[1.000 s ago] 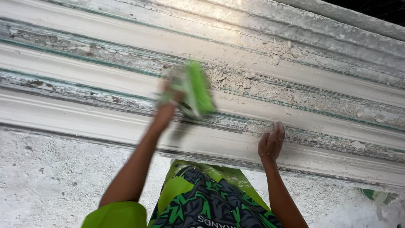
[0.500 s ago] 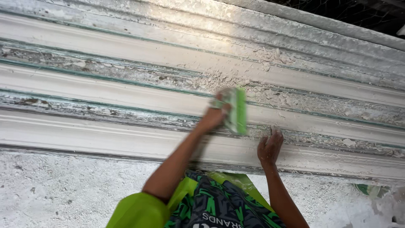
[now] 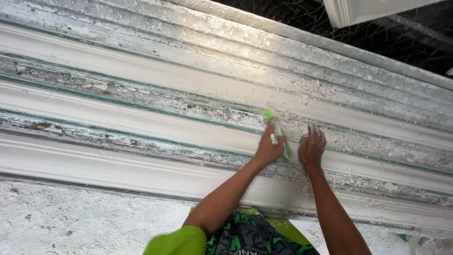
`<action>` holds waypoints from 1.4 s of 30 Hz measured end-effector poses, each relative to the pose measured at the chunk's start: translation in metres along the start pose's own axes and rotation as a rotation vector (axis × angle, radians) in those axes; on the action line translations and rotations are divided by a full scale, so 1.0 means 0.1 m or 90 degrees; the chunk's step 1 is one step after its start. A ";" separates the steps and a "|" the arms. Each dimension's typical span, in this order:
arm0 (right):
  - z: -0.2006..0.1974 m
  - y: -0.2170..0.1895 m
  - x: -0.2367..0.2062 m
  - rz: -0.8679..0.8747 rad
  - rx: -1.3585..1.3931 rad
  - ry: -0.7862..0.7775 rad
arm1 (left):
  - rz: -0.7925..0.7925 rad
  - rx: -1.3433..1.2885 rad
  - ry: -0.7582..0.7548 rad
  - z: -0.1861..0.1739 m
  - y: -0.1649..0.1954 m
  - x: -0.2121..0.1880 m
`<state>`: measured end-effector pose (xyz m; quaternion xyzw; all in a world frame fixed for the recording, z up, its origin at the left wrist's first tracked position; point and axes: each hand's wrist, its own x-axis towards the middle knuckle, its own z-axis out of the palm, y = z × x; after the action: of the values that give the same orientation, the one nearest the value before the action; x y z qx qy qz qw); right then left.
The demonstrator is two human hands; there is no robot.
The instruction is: The person uses a green hand brush to sweep plaster dust and debris out of the grooves of long decorative cornice mouldings laid on a work table, working along each piece section by section. They then lift one cleaned moulding from the stack and carry it.
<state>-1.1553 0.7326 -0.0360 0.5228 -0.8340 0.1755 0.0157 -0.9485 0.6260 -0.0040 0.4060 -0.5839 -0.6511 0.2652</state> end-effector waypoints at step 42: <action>-0.17 0.33 -0.04 0.044 0.036 0.095 | 0.166 -0.073 0.121 -0.43 -0.40 0.34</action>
<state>-1.1847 0.7540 -0.0301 0.4797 -0.8427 0.2378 0.0567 -0.9247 0.5819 -0.0498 0.3709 -0.5655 -0.6023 0.4241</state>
